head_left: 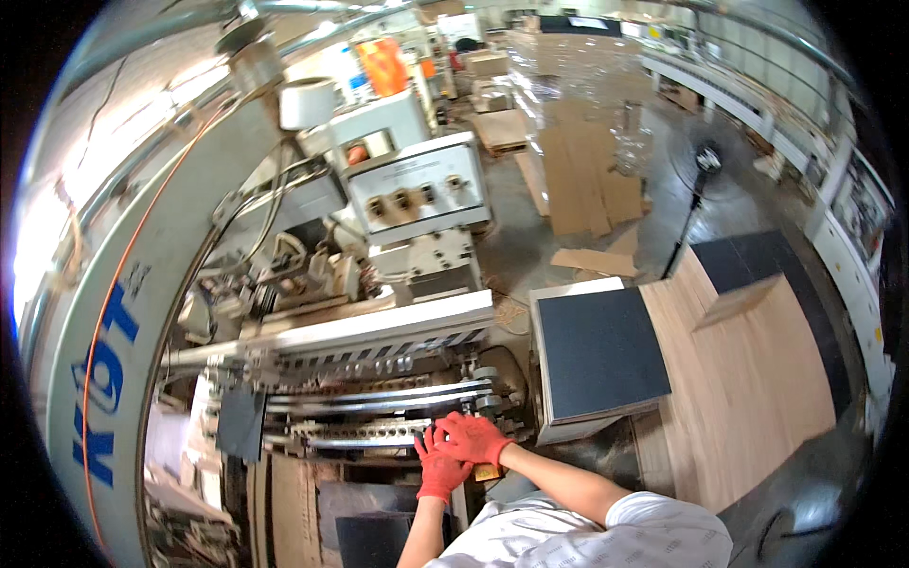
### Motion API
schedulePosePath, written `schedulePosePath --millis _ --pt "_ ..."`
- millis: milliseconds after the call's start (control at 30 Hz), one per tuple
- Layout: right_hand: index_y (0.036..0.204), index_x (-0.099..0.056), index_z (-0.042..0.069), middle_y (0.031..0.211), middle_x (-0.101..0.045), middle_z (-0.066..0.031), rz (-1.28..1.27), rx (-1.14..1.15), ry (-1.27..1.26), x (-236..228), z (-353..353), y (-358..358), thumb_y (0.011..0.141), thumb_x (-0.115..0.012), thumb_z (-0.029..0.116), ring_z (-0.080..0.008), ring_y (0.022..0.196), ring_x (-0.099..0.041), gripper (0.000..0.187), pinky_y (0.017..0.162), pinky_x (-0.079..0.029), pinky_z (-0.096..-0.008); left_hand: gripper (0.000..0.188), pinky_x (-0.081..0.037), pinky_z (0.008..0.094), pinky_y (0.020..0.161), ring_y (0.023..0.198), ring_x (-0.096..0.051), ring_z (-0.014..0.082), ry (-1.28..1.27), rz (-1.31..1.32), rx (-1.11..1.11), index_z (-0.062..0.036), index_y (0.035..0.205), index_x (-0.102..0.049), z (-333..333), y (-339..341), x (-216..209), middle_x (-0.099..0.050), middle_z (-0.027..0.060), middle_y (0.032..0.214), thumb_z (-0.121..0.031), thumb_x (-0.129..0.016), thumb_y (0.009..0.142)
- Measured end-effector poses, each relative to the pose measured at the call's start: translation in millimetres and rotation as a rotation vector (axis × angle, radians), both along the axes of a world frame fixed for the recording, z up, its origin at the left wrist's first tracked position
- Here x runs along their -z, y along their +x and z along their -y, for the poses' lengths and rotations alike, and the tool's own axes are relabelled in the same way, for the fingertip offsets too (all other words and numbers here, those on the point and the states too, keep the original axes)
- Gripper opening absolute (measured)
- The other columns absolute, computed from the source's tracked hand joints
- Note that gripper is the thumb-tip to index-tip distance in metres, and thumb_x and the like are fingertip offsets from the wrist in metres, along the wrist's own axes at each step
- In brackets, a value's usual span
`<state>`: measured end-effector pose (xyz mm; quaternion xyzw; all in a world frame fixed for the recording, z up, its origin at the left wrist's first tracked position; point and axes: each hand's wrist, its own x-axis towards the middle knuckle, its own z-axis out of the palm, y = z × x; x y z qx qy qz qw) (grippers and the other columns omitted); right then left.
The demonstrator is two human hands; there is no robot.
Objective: The person, wearing red gloves, picks up dark wood panels from a stack and feeds them one by one into an industrial woodworking machine for processing, then places them onto another stack.
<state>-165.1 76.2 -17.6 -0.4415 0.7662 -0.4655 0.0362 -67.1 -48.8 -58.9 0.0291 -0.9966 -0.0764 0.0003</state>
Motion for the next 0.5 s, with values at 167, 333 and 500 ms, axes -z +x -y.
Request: schedulePosePath --millis 167,333,500 --pt "0.114 -0.061 0.013 0.106 -0.069 -0.0153 0.150 0.025 0.427 1 7 -6 0.088 -0.056 0.046 -0.0340 0.100 -0.067 0.043 0.083 -0.053 -0.0435 0.083 -0.012 0.0670 0.116 0.144 -0.024 0.0429 0.150 -0.048 0.001 -0.0187 0.150 -0.042 -10 3 -8 -0.034 0.0139 0.153 -0.046 -0.070 0.076" --pt "0.125 -0.059 0.015 0.109 -0.069 -0.0180 0.158 0.040 0.503 -11 22 -8 0.087 -0.060 0.044 -0.0403 0.098 -0.066 0.047 0.081 -0.053 -0.0470 0.076 -0.020 0.0575 0.119 0.144 -0.031 0.0339 0.262 -0.286 -0.004 -0.0146 0.144 -0.048 -6 9 -14 -0.038 0.0098 0.152 -0.036 -0.071 0.074" --pt "0.139 -0.051 0.012 0.119 -0.067 -0.0186 0.083 -0.183 0.548 -2 18 -10 0.086 -0.069 0.043 -0.0377 0.103 -0.066 0.064 0.086 -0.052 -0.0451 0.068 -0.027 0.0542 0.117 0.144 -0.032 0.0360 0.306 -0.405 -0.028 -0.0130 0.144 -0.048 2 41 17 -0.036 0.0171 0.155 -0.028 -0.070 0.082"
